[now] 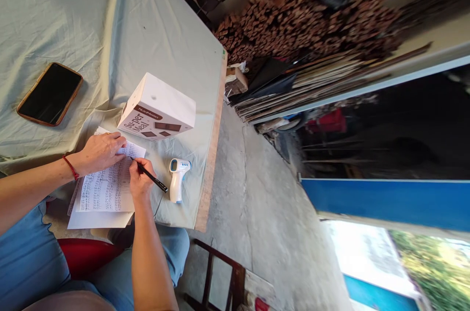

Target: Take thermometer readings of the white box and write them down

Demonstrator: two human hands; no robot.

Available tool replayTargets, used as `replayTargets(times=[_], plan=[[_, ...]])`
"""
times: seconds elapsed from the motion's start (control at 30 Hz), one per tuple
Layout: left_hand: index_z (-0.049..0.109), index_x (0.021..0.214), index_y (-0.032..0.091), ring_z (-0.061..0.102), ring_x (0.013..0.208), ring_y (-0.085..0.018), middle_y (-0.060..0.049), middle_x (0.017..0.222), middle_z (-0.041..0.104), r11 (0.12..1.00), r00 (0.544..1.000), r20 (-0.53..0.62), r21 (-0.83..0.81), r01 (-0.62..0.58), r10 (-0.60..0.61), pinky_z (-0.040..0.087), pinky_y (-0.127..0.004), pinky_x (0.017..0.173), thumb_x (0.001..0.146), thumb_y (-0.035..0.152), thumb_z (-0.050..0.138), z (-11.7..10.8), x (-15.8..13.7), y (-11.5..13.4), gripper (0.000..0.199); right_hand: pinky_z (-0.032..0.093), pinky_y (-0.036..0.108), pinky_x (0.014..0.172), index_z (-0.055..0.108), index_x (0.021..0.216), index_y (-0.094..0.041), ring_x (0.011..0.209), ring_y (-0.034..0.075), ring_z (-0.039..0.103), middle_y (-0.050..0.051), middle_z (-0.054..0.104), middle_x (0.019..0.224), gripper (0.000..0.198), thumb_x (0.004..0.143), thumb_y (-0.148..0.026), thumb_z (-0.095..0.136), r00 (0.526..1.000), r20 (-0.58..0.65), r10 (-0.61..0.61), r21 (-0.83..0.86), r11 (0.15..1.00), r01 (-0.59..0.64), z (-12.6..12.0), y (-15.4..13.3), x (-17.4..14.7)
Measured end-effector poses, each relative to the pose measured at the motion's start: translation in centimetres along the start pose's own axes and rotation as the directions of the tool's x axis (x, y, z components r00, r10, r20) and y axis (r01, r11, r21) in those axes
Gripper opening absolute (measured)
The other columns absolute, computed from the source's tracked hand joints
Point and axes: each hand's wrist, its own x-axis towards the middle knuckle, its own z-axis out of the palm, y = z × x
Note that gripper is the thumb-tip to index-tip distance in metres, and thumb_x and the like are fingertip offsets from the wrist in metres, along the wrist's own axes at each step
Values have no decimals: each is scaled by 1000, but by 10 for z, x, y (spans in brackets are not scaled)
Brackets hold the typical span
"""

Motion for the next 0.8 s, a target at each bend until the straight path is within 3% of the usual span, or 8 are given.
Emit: replayTargets(times=[0.8], plan=[[66, 124, 13, 72, 111, -33, -14, 121, 71, 1000, 1000, -3, -4, 0, 0, 54, -41, 81, 103, 30, 55, 0, -1, -1, 29, 51, 31, 61, 64, 82, -23, 60, 17, 57, 1, 65, 69, 30, 88, -50, 53, 999, -40, -26, -25, 999, 25, 2, 2, 0]])
